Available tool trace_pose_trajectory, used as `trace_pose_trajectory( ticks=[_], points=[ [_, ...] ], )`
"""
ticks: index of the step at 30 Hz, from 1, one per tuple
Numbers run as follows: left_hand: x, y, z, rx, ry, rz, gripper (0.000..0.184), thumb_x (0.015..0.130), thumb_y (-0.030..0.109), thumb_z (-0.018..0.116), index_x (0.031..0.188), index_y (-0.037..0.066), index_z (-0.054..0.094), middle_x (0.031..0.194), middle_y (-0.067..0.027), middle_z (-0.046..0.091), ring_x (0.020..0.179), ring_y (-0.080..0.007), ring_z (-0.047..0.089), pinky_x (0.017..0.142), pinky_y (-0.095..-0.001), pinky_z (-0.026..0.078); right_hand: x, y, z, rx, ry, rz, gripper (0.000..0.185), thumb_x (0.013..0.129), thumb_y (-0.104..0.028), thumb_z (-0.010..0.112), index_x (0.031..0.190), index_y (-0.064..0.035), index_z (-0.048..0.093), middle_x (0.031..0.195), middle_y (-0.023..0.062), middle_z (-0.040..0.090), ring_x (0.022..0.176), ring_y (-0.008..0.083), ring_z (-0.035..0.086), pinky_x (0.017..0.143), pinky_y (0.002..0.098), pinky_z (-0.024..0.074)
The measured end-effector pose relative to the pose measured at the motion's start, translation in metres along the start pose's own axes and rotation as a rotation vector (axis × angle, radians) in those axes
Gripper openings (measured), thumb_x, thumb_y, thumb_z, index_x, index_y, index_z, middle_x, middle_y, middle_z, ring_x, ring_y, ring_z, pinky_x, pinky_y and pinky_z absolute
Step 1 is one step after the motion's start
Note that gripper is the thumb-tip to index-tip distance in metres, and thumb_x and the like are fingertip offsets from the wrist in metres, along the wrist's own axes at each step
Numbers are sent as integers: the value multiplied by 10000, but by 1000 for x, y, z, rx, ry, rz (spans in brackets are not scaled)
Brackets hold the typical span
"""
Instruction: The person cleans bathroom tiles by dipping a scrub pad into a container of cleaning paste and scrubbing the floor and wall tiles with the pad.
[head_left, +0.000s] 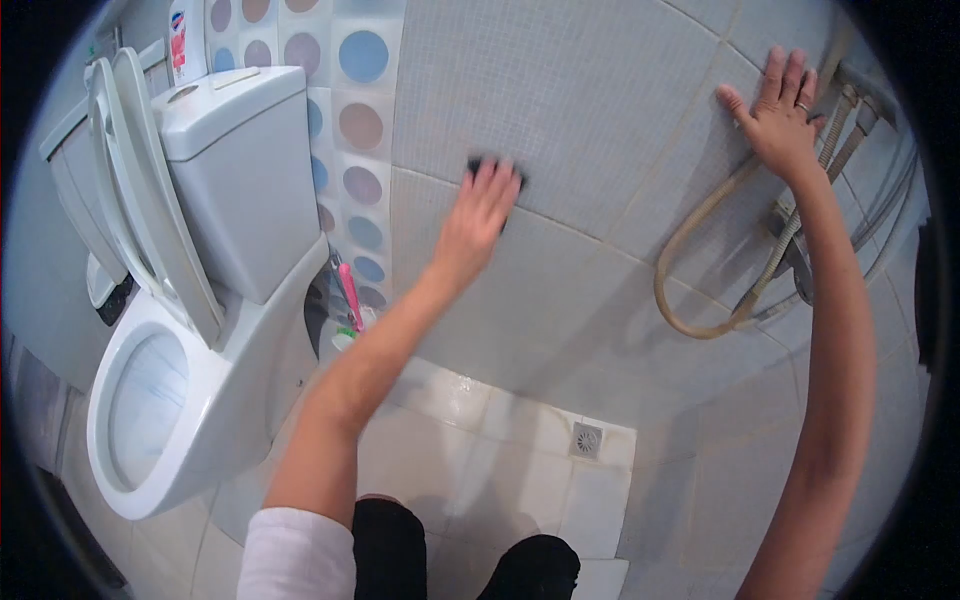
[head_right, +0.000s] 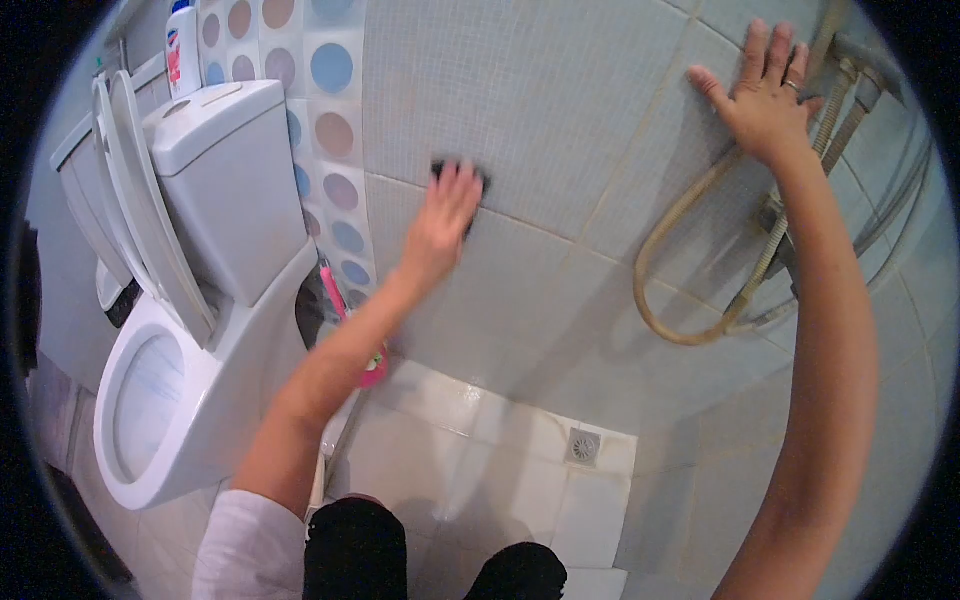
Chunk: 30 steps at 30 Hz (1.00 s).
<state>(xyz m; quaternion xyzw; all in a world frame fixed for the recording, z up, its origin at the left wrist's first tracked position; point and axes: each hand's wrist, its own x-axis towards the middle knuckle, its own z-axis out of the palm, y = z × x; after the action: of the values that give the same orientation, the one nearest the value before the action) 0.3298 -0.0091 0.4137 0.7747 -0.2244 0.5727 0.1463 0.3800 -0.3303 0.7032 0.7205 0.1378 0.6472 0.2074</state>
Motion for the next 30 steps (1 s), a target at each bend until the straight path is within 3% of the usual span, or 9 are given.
trace_pose_trajectory(
  ticks=[2, 5, 7, 11, 13, 16, 22, 26, 30],
  points=[
    [-43, 12, -1, 18, -133, -66, 526, 815, -53, 462, 1340, -35, 423, 1452, -196, 353, 1347, -374, 333, 1067, -530, 319, 1, 0, -1, -17, 11, 12, 1008, 788, -805, 335, 1501, -167, 18, 1562, 144, -30, 1423, 404, -12, 1008, 739, 130],
    [-29, 21, -1, -32, -100, -172, 540, 806, -73, 453, 1343, -36, 415, 1459, -205, 334, 1354, -378, 317, 1070, -529, 315, 2, -3, -4, 21, -16, -5, 1013, 785, -806, 341, 1501, -164, 23, 1562, 143, -36, 1423, 404, -14, 1005, 741, 131],
    [34, 24, -11, -24, 36, -188, 531, 794, -80, 463, 1322, -40, 431, 1440, -213, 358, 1341, -385, 332, 1058, -521, 331, 2, -3, -6, 9, -25, 8, 1015, 784, -801, 356, 1501, -164, 24, 1562, 141, -44, 1423, 402, -20, 999, 747, 130],
    [194, 13, -38, -13, 256, 46, 467, 795, -50, 484, 1262, -48, 469, 1377, -205, 427, 1287, -377, 394, 1046, -499, 340, 2, -5, -12, 34, -97, 37, 1015, 787, -794, 367, 1501, -161, 20, 1561, 145, -56, 1424, 399, -33, 998, 749, 120],
    [251, 12, -45, 10, 311, 106, 497, 794, -42, 431, 1282, -132, 406, 1376, -291, 387, 1311, -424, 337, 1081, -492, 292, 1, -5, -10, 5, -102, 38, 1011, 793, -788, 367, 1500, -157, 16, 1559, 154, -57, 1424, 396, -43, 1000, 748, 109],
    [239, 20, -30, 35, 388, 64, 454, 809, -29, 477, 1263, -47, 467, 1375, -196, 429, 1287, -367, 393, 1061, -487, 323, 0, -6, -10, 15, -92, 37, 1016, 791, -787, 370, 1501, -155, 9, 1558, 156, -67, 1424, 393, -56, 1005, 744, 102],
    [-2, 53, 16, -113, -97, -59, 543, 815, -42, 464, 1354, -5, 420, 1457, -189, 350, 1345, -369, 339, 1071, -530, 307, 0, -8, -15, 25, -170, 63, 1030, 787, -791, 369, 1500, -154, -14, 1556, 151, -92, 1424, 389, -74, 1016, 735, 95],
    [10, 58, 10, -114, -76, -160, 594, 784, -85, 465, 1369, -23, 385, 1457, -201, 345, 1352, -390, 314, 1076, -525, 301, 3, -9, -18, 18, -172, 61, 1031, 790, -792, 363, 1499, -150, -22, 1555, 153, -96, 1424, 387, -78, 1015, 734, 93],
    [162, 20, -21, -55, 235, -106, 630, 742, -119, 463, 1361, -36, 385, 1450, -218, 345, 1349, -415, 299, 1089, -517, 279, 1, -11, -23, 19, -211, 70, 1041, 786, -792, 368, 1498, -141, -22, 1554, 157, -106, 1422, 394, -80, 1015, 734, 89]
  ],
)
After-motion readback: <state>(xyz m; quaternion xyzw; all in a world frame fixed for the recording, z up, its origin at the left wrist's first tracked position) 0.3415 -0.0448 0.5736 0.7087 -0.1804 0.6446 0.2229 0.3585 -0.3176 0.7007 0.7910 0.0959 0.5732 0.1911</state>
